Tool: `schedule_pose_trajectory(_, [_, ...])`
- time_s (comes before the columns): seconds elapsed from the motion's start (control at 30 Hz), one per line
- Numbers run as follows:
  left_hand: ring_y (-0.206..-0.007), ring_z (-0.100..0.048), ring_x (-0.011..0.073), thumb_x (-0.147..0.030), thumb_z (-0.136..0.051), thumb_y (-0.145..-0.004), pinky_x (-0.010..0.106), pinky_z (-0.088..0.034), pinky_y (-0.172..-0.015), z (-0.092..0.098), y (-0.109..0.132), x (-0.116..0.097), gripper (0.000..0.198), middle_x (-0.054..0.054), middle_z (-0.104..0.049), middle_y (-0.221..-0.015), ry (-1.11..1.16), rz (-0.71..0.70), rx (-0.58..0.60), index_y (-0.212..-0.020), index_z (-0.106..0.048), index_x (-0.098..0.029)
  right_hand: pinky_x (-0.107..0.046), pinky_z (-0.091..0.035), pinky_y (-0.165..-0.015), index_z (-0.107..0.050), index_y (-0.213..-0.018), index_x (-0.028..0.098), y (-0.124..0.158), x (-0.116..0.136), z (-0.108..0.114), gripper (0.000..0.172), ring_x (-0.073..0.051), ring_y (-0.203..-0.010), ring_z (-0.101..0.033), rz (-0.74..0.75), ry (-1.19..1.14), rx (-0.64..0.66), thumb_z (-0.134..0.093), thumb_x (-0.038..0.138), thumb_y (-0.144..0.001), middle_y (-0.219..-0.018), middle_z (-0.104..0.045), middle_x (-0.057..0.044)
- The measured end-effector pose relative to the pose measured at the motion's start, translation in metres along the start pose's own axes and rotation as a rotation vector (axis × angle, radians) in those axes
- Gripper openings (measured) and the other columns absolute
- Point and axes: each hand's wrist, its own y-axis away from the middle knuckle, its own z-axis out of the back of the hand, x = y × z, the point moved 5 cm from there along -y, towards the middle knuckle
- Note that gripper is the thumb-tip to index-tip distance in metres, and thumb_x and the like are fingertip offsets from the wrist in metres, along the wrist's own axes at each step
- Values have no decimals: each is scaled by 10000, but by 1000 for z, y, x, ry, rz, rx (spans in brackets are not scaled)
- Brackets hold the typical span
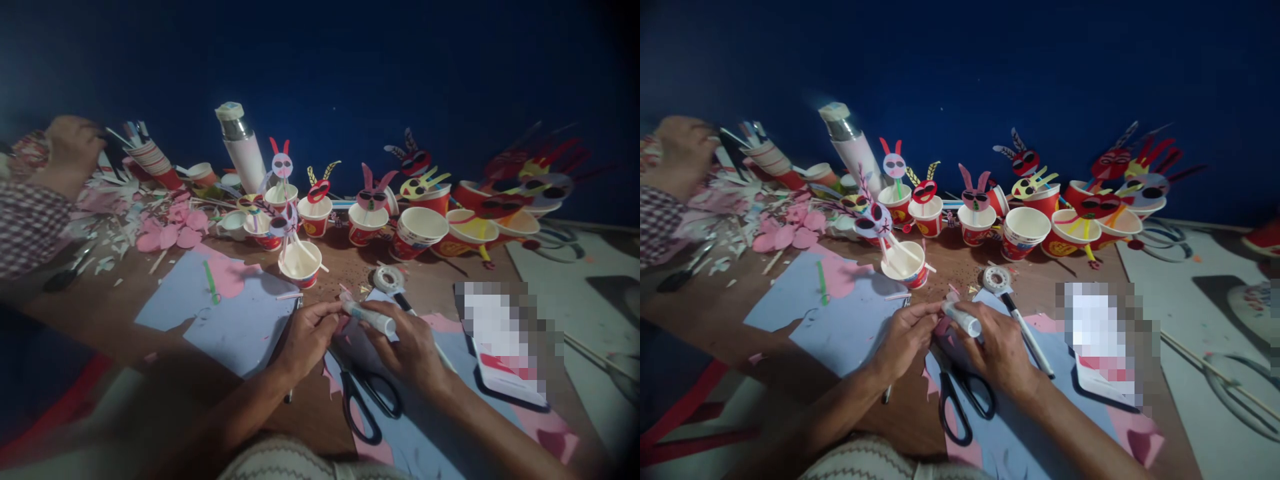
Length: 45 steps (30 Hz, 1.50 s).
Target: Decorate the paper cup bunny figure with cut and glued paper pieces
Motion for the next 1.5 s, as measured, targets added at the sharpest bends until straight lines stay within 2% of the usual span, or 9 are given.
schedule_pose_trajectory(0.23, [-358, -154, 25, -194, -540, -721, 197, -100, -367, -8, 3, -6, 358, -95, -291, -432, 201, 107, 47, -1058, -622, -104, -288, -519, -664, -510, -1093, 186, 1, -1, -1, 238, -191, -787, -653, 12, 22, 16, -465, 233, -864, -915, -676, -86])
schedule_pose_trajectory(0.4, [-345, -142, 20, -163, -547, -694, 194, -106, -357, -10, 2, -5, 355, -94, -341, -424, 300, 125, 55, -1034, -628, -105, -289, -513, -661, -505, -1101, 173, 1, -2, -2, 253, -190, -773, -647, 27, 47, 11, -487, 210, -851, -912, -674, -91])
schedule_pose_trajectory(0.7, [-333, -148, 16, -172, -576, -663, 194, -96, -344, -11, 2, -7, 391, -87, -412, -439, 347, 118, 18, -1042, -598, -77, -307, -509, -697, -486, -1130, 171, 5, -9, -6, 305, -193, -812, -633, 15, 39, 34, -510, 177, -826, -949, -662, -87])
schedule_pose_trajectory(0.93, [-336, -146, 29, -179, -579, -672, 181, -121, -333, -12, 1, -5, 375, -115, -318, -390, 301, 123, 50, -1036, -589, -91, -302, -514, -688, -506, -1114, 173, 4, -13, -4, 279, -199, -831, -641, -27, 36, 25, -474, 176, -837, -955, -662, -90])
schedule_pose_trajectory(1.07, [-338, -155, 17, -161, -544, -693, 181, -137, -333, -10, 0, -1, 304, -79, -431, -463, 276, 115, 69, -984, -619, -119, -300, -513, -689, -518, -1095, 170, 2, -13, -1, 247, -198, -831, -643, -26, 12, 1, -474, 205, -854, -956, -664, -94])
schedule_pose_trajectory(1.2, [-337, -174, 0, -118, -504, -694, 187, -130, -336, -10, 0, 0, 337, -16, -572, -628, 268, 104, 103, -1011, -621, -128, -298, -507, -698, -512, -1104, 172, 2, -11, -1, 251, -194, -840, -640, -30, -12, 19, -481, 196, -856, -973, -658, -91])
schedule_pose_trajectory(1.4, [-325, -167, 15, -113, -541, -675, 186, -127, -337, -11, 1, -1, 332, -96, -377, -424, 320, 138, 112, -995, -631, -121, -292, -509, -703, -509, -1111, 184, 2, -9, -1, 262, -189, -842, -640, -30, -25, 36, -482, 194, -851, -982, -657, -82])
schedule_pose_trajectory(1.5, [-319, -187, -2, -129, -577, -659, 187, -122, -339, -10, 1, 0, 337, -69, -489, -509, 342, 157, 89, -992, -630, -128, -303, -510, -718, -491, -1132, 185, 4, -9, -2, 299, -195, -859, -636, -20, -9, 49, -478, 170, -833, -1004, -652, -87])
